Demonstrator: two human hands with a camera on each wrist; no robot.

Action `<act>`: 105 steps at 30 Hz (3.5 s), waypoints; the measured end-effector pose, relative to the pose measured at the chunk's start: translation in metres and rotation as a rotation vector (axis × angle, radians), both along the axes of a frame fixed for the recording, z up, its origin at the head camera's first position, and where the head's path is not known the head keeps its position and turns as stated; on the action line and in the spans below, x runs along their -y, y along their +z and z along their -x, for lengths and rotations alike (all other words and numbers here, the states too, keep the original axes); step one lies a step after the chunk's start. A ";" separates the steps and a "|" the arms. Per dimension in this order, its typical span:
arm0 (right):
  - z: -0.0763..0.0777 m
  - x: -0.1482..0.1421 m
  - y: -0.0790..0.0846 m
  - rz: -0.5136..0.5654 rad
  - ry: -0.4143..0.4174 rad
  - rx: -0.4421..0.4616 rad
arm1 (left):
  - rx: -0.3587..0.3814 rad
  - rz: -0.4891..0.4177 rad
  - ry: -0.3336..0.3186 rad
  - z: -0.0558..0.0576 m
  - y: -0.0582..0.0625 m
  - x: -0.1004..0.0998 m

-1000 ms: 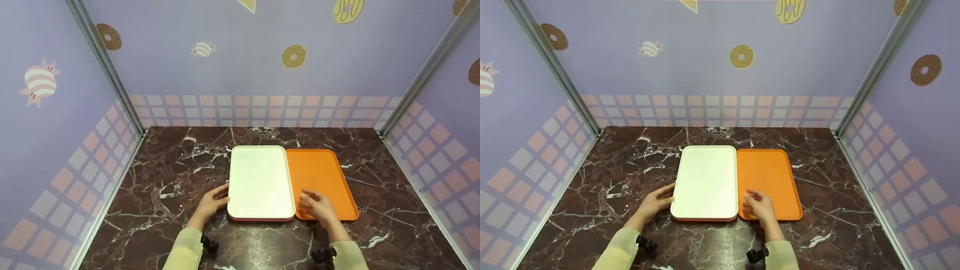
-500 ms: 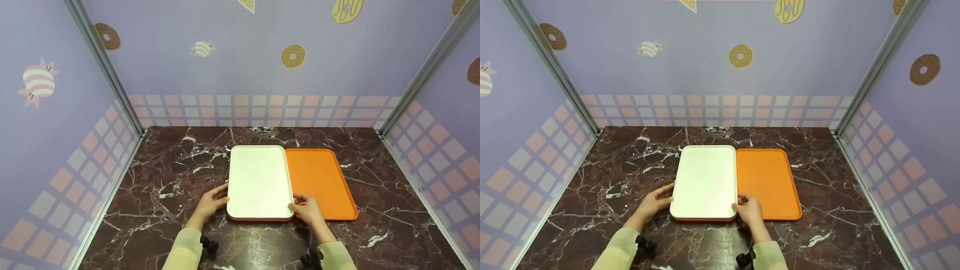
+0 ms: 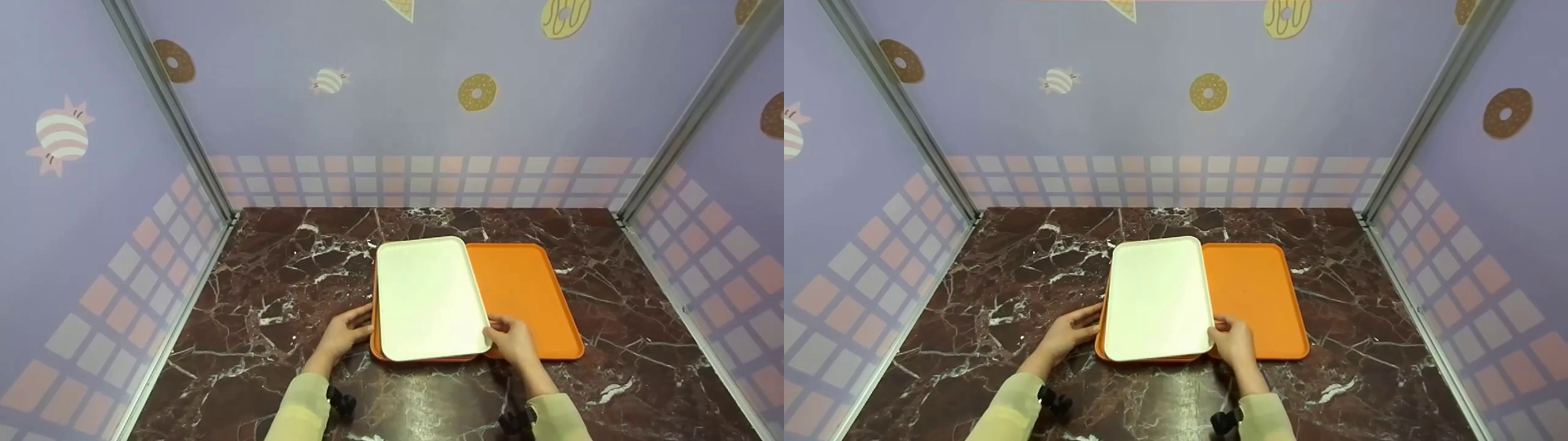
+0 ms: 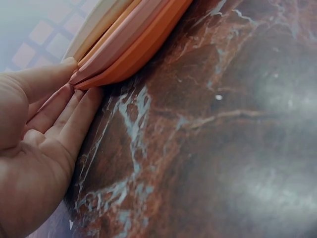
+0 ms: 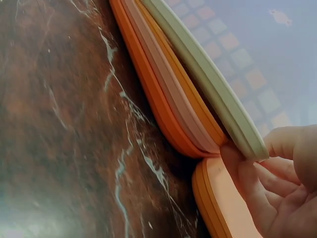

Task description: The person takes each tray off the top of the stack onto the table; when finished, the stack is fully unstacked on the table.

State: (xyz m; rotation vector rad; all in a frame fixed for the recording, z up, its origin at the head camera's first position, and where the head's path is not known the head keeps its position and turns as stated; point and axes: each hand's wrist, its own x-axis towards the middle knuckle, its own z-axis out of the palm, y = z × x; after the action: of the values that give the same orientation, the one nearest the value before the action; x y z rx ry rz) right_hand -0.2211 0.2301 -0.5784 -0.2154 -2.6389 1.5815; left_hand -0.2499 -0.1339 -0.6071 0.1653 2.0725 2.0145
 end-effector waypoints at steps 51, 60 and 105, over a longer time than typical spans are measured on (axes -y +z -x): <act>-0.057 0.021 -0.009 0.763 -0.219 0.072 | -0.102 0.162 0.030 -0.004 0.003 -0.003; -0.057 0.021 -0.005 0.856 -0.257 -0.029 | -0.110 0.155 0.018 -0.003 0.002 -0.001; -0.042 -0.148 0.027 1.271 -0.505 -0.161 | -0.089 0.157 0.019 -0.005 0.003 -0.002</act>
State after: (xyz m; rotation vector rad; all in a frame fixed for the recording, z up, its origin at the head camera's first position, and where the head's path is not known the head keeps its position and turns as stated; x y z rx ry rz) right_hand -0.1790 0.3777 -0.5511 -0.6611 -0.9735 2.5537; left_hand -0.2451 -0.1323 -0.6040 0.2103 2.2841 1.8762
